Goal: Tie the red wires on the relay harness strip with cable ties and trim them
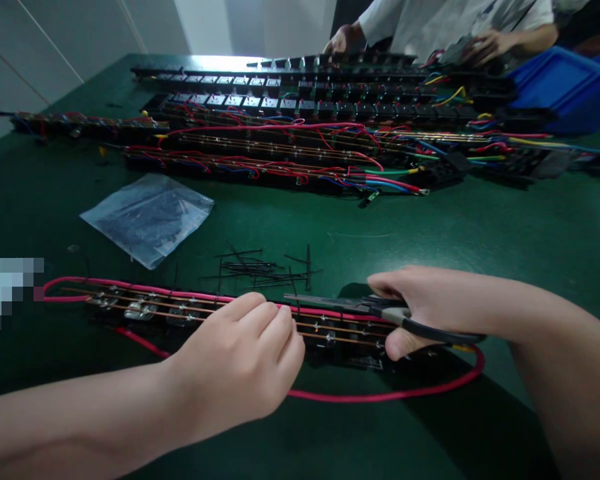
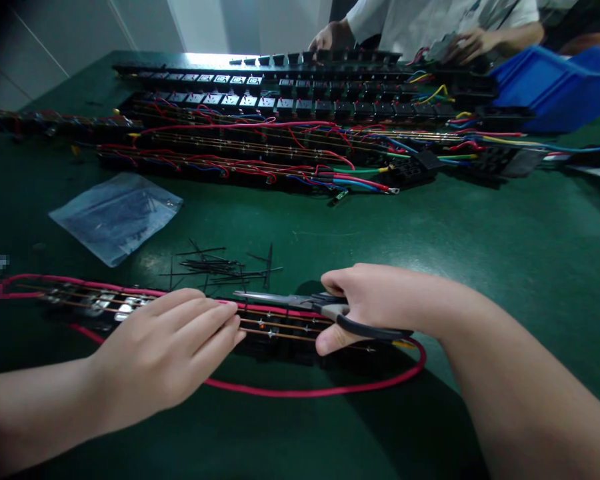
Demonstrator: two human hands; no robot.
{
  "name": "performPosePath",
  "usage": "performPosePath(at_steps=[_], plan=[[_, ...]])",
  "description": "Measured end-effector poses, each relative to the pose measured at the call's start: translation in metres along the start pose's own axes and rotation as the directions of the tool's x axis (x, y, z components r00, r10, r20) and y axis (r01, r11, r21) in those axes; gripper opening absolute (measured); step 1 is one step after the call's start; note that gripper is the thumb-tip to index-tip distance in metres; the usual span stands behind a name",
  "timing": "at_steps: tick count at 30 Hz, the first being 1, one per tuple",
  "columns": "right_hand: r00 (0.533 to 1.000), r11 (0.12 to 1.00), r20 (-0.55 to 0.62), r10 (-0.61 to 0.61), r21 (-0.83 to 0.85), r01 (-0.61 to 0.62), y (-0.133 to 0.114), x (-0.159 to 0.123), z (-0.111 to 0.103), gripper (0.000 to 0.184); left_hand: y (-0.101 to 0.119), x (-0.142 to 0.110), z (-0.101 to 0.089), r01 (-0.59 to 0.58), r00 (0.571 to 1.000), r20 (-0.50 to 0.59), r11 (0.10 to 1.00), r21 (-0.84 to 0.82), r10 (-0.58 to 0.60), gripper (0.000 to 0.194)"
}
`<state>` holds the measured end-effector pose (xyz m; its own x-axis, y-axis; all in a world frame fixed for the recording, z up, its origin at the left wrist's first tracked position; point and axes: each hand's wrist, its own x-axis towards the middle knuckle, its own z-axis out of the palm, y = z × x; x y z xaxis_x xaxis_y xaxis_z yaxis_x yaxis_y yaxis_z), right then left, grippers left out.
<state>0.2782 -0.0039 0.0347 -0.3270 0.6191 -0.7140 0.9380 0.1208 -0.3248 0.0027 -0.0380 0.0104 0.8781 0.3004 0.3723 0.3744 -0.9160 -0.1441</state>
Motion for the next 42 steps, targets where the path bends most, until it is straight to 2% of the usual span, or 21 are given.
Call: performPosePath(at_steps=[4,9,19,27,33,42], plan=[[1.0,1.0,0.017,0.001,0.011,-0.001,0.0,-0.001,-0.001,0.062,-0.002,-0.003,0.005,-0.025,0.999,-0.037,1.0,-0.012,0.025,0.008],[1.0,0.999,0.022,0.014,0.044,-0.014,-0.001,-0.003,-0.001,0.063,-0.001,-0.002,0.004,-0.021,1.0,-0.02,1.0,-0.004,0.021,0.009],[0.998,0.998,-0.02,0.054,0.013,-0.054,-0.002,-0.008,0.005,0.066,0.014,-0.007,-0.014,0.001,0.995,0.1,0.989,0.145,-0.015,0.036],[0.997,0.997,-0.034,0.073,-0.012,-0.073,-0.009,-0.009,0.004,0.068,0.013,-0.01,-0.02,-0.084,0.989,0.136,0.982,0.168,0.062,0.036],[0.998,0.999,-0.019,0.053,0.001,-0.053,-0.004,-0.008,0.004,0.069,0.013,-0.009,-0.015,-0.143,0.98,0.162,0.976,0.164,0.116,0.036],[0.999,0.999,0.031,0.043,0.021,-0.044,0.0,-0.006,0.002,0.067,0.011,-0.008,-0.012,-0.098,0.988,0.136,0.983,0.154,0.077,0.035]])
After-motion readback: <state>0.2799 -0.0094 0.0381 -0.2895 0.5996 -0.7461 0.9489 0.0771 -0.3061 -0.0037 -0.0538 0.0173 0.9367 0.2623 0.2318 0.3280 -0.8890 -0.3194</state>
